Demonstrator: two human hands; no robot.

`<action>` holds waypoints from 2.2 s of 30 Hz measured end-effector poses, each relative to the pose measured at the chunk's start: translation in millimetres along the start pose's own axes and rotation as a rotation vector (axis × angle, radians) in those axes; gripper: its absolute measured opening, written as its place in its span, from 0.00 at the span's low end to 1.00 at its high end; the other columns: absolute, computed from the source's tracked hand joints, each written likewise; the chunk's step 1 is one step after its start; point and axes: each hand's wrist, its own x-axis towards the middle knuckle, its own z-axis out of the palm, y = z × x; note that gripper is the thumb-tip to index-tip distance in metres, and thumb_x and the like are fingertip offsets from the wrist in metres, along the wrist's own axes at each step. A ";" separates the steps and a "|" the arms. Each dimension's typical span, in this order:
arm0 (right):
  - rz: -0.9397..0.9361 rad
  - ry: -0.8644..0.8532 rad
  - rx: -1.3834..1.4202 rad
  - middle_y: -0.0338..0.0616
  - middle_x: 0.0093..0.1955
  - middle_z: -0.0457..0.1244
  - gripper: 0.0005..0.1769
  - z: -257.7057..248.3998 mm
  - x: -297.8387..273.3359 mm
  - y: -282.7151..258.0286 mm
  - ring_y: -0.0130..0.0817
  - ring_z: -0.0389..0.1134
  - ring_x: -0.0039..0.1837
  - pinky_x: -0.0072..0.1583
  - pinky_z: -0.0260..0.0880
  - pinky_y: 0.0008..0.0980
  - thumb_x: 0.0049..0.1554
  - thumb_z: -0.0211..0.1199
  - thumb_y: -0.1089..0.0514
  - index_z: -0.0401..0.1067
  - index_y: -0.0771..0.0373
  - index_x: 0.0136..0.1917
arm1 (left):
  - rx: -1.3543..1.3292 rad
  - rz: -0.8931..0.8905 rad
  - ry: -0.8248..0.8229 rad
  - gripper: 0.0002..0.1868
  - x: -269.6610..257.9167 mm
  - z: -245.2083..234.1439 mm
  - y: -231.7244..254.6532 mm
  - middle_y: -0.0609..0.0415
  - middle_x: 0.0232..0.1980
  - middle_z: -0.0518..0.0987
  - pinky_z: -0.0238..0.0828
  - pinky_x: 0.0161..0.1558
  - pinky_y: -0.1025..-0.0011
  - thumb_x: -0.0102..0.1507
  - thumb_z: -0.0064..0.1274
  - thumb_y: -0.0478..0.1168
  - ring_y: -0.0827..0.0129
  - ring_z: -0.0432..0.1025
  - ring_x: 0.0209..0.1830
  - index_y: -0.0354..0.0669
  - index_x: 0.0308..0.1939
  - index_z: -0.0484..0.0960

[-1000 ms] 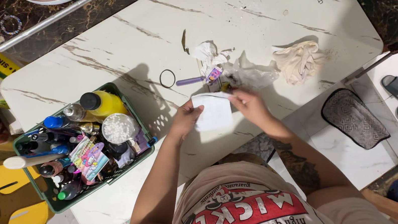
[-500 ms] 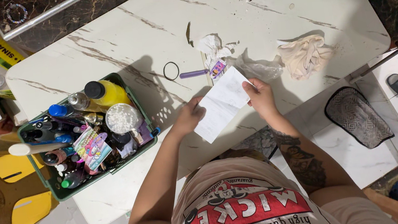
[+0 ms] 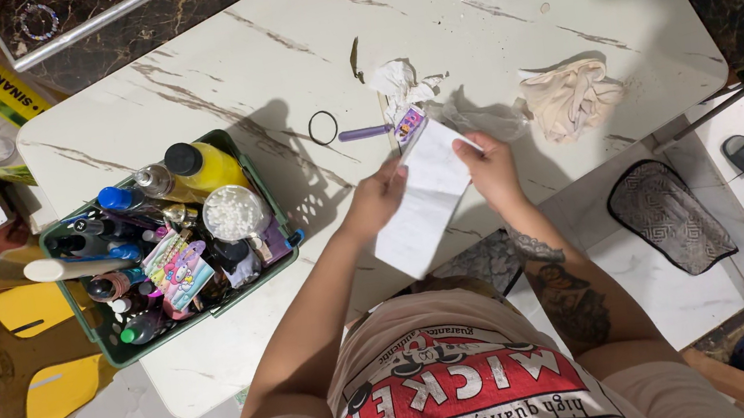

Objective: The person empties a green plastic basket of assorted items onto a white table, then wipes the table surface with a cloth. They pick up and handle various objects including pens, scissors, a small box, and a plastic bag, placing some back into the basket and others on the table.

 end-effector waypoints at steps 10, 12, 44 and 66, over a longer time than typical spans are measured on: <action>-0.064 0.048 0.074 0.30 0.35 0.65 0.12 -14.1 -5.9 7.5 0.15 0.60 0.34 0.36 0.59 0.21 0.62 0.67 0.52 0.76 0.63 0.50 | -0.269 -0.198 -0.112 0.17 5.7 -22.7 14.9 0.62 0.28 0.82 0.70 0.32 0.74 0.62 0.62 0.46 0.80 0.70 0.26 0.33 0.42 0.87; -0.078 0.046 0.089 0.30 0.36 0.66 0.11 -16.2 -9.3 9.8 0.15 0.60 0.34 0.37 0.60 0.21 0.62 0.66 0.52 0.76 0.63 0.50 | -0.328 -0.140 -0.129 0.13 6.1 -23.1 17.9 0.64 0.32 0.83 0.70 0.33 0.77 0.63 0.60 0.42 0.82 0.71 0.28 0.37 0.46 0.85; -0.846 0.360 -0.998 0.61 0.66 0.57 0.25 -32.9 37.9 29.1 0.62 0.55 0.68 0.67 0.57 0.66 0.53 0.71 0.48 0.79 0.59 0.62 | 0.506 0.120 0.186 0.22 -22.3 -46.1 -21.6 0.40 0.56 0.80 0.72 0.55 0.55 0.55 0.50 0.26 0.44 0.76 0.52 0.49 0.49 0.87; -0.765 0.076 -0.787 0.49 0.55 0.66 0.14 24.0 49.9 58.2 0.54 0.65 0.60 0.61 0.68 0.47 0.59 0.64 0.63 0.78 0.58 0.58 | 0.742 0.218 0.246 0.41 151.1 15.8 -20.6 0.35 0.76 0.57 0.67 0.59 0.55 0.55 0.58 0.33 0.42 0.64 0.64 0.47 0.72 0.64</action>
